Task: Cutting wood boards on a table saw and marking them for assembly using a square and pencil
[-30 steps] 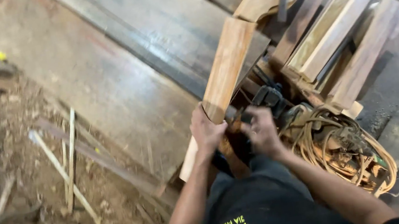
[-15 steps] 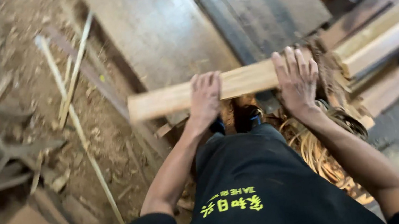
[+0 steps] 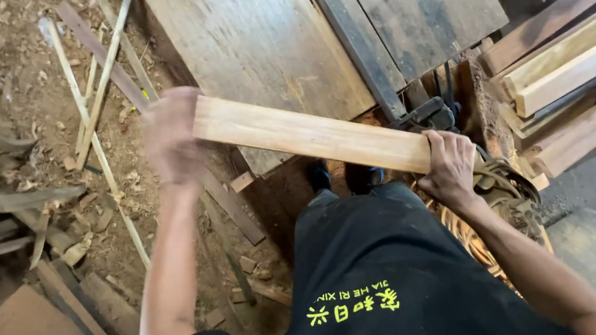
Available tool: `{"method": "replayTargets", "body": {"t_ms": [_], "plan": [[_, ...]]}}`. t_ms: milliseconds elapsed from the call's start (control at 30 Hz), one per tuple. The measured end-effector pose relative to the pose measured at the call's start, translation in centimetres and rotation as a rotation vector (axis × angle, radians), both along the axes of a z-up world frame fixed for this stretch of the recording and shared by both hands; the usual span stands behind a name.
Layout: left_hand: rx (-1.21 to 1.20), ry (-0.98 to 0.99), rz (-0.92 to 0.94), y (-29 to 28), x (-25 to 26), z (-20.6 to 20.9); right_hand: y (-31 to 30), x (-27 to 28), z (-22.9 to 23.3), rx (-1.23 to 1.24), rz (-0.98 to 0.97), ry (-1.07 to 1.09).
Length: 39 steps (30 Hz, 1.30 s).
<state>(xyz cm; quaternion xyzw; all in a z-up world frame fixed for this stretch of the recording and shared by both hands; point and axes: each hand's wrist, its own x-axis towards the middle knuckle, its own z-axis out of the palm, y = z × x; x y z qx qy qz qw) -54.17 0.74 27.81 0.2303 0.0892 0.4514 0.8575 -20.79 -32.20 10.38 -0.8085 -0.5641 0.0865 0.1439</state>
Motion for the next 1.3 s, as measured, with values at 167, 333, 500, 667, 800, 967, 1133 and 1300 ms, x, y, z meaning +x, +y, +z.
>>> {"method": "replayTargets", "body": {"t_ms": [167, 333, 500, 667, 800, 967, 1133, 1300], "plan": [[0.775, 2.182, 1.206, 9.0, -11.1, -18.4, -1.5, -1.7, -1.1, -0.041, -0.19, 0.028], [1.475, 2.783, 0.656, -4.1, 1.8, -19.3, -0.8, -2.2, -1.6, 0.008, -0.204, 0.04], [1.664, 1.558, 0.621, -12.2, 7.3, -12.8, 1.4, 0.8, 4.3, -0.068, -0.071, -0.203], [1.749, 1.695, 0.024, -13.6, 7.3, -11.6, 4.2, 5.0, 10.3, -0.052, 0.33, -0.536], [1.707, 1.645, -0.037, -14.4, 5.5, -16.2, 8.1, 4.4, 16.1, -0.008, 0.431, -0.517], [1.367, 1.524, -0.183, -13.8, 2.8, -14.3, 7.5, 12.5, 13.1, -0.146, 0.247, -0.758], [0.368, 1.686, -0.223, -12.2, 1.8, -14.0, 6.5, 14.7, 14.8, -0.517, -0.38, -0.147], [0.379, 1.783, -0.117, -6.3, 0.8, -28.2, -3.4, 14.6, 2.3, -0.799, -0.323, 0.053]]}}
